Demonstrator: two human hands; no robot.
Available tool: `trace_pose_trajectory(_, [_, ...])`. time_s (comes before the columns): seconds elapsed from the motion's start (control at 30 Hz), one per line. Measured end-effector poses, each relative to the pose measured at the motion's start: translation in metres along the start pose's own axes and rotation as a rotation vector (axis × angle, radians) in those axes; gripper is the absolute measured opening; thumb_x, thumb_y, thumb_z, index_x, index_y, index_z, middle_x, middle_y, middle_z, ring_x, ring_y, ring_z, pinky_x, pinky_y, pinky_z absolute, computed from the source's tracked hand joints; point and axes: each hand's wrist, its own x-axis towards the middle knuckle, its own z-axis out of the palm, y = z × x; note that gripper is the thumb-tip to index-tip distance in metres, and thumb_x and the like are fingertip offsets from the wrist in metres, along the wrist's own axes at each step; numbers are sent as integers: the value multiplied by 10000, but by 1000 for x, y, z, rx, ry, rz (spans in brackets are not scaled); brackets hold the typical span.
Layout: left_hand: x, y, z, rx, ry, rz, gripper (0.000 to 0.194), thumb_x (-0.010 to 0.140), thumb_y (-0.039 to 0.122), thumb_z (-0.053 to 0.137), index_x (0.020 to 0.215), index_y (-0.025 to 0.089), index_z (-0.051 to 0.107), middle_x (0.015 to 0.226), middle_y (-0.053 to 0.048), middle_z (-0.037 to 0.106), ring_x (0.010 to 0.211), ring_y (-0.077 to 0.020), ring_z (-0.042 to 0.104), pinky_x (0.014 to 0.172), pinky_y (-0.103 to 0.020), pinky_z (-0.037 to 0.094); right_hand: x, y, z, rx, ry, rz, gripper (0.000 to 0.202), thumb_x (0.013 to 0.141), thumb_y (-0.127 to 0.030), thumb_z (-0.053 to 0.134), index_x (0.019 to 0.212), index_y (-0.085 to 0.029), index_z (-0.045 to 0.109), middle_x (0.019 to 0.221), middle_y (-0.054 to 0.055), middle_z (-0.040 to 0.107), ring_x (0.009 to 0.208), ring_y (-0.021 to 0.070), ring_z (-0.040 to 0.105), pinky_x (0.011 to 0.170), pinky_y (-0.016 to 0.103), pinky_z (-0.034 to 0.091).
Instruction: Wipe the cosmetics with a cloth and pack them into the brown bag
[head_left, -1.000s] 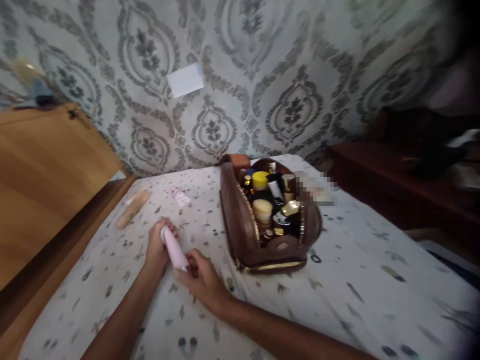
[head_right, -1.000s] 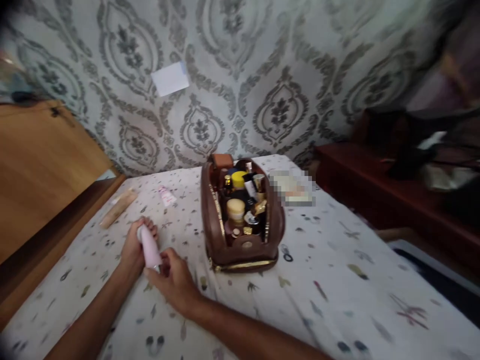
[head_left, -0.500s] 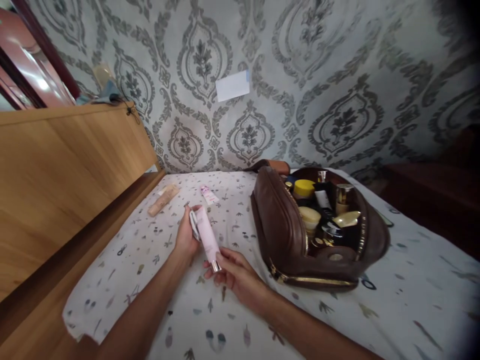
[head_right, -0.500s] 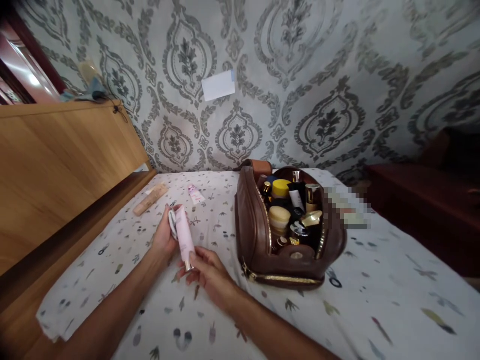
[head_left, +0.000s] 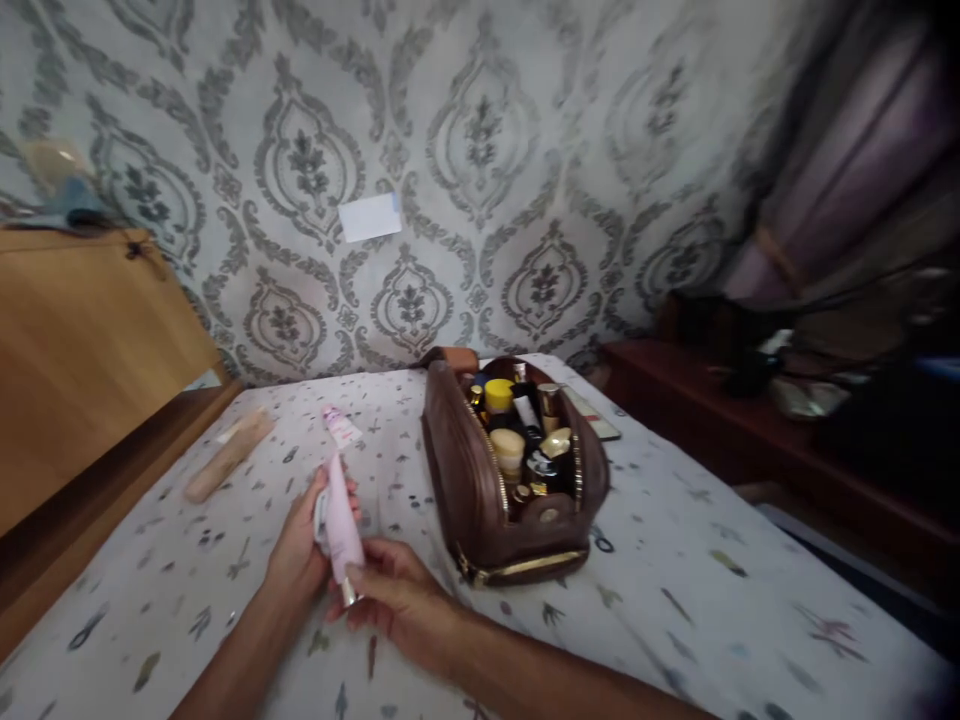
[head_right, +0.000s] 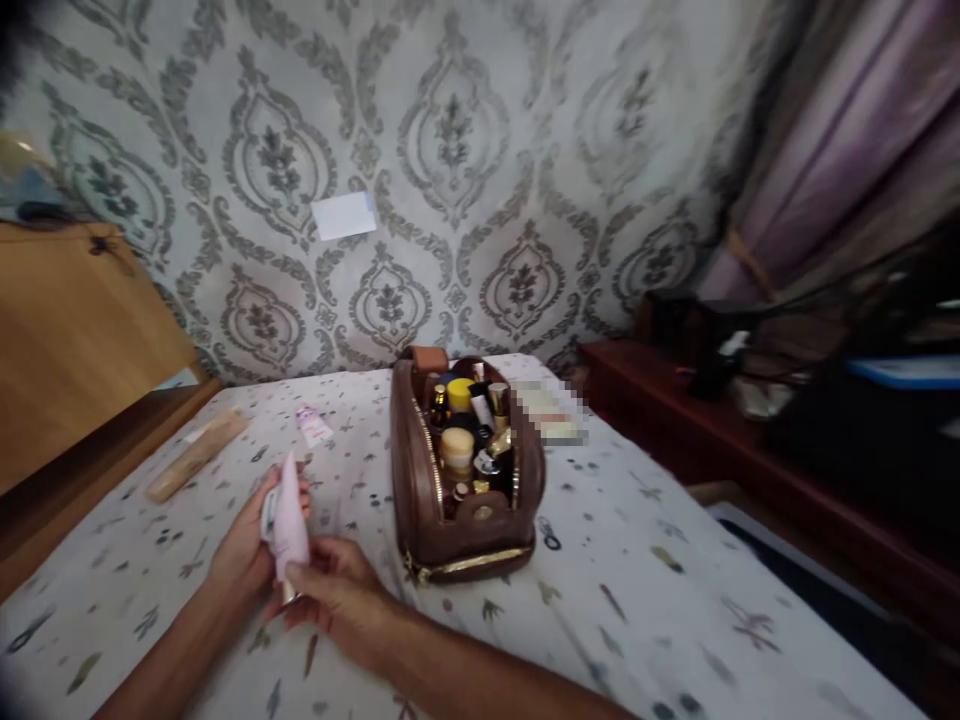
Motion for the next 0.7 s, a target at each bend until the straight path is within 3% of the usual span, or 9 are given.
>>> trace_pose_trajectory(0.1, [-7, 2, -5, -10, -153, -47, 217, 880, 274, 608, 1048, 149, 663, 753, -37, 724, 600, -162, 692, 615, -278, 611, 3, 3, -1, -3, 2, -70, 579, 519, -442, 927, 907, -91, 680, 771, 12, 661, 582, 115, 657, 563, 228, 491])
trace_pose_trajectory(0.2, [-10, -3, -16, 73, -351, -133, 511, 657, 368, 833, 1088, 169, 643, 845, -78, 739, 784, -278, 725, 692, -380, 627, 4, 3, -2, -14, 19, -124, 590, 488, -477, 925, 864, -92, 683, 758, 22, 662, 593, 123, 638, 595, 266, 503])
trace_pose_trajectory(0.3, [-10, -9, -25, 189, -415, -100, 612, 588, 461, 872, 1088, 215, 619, 775, -31, 700, 591, -225, 673, 379, -263, 531, 3, 1, 0, -17, 5, -104, 639, 438, -487, 932, 886, -104, 684, 764, 19, 662, 602, 128, 626, 615, 289, 504])
trace_pose_trajectory(0.37, [-9, -11, -26, 258, -423, -93, 576, 607, 494, 852, 1055, 220, 615, 719, -3, 664, 416, -151, 556, 241, -208, 381, 1, -2, 1, -19, 13, -80, 663, 402, -486, 938, 889, -115, 684, 802, 20, 668, 618, 130, 628, 631, 297, 508])
trace_pose_trajectory(0.43, [-9, -10, -23, 290, -425, -87, 548, 607, 508, 844, 1008, 213, 615, 690, 0, 645, 384, -132, 509, 220, -195, 335, 0, -3, 1, -30, 42, -71, 644, 382, -488, 939, 837, -113, 682, 785, 18, 666, 634, 130, 626, 647, 294, 506])
trace_pose_trajectory(0.6, [-10, -6, -10, 166, -267, -9, 527, 529, 495, 881, 893, 221, 616, 633, 20, 617, 555, -171, 607, 463, -249, 543, 4, -1, -1, -57, 55, -64, 653, 362, -485, 941, 820, -115, 657, 686, -5, 657, 600, 124, 621, 634, 272, 492])
trace_pose_trajectory(0.7, [-12, -2, -3, 128, -156, 15, 562, 479, 502, 883, 889, 199, 645, 648, 4, 643, 555, -182, 614, 490, -277, 559, 9, 2, -3, -51, 81, -76, 703, 342, -534, 928, 827, -126, 625, 641, -22, 637, 517, 121, 612, 534, 248, 470])
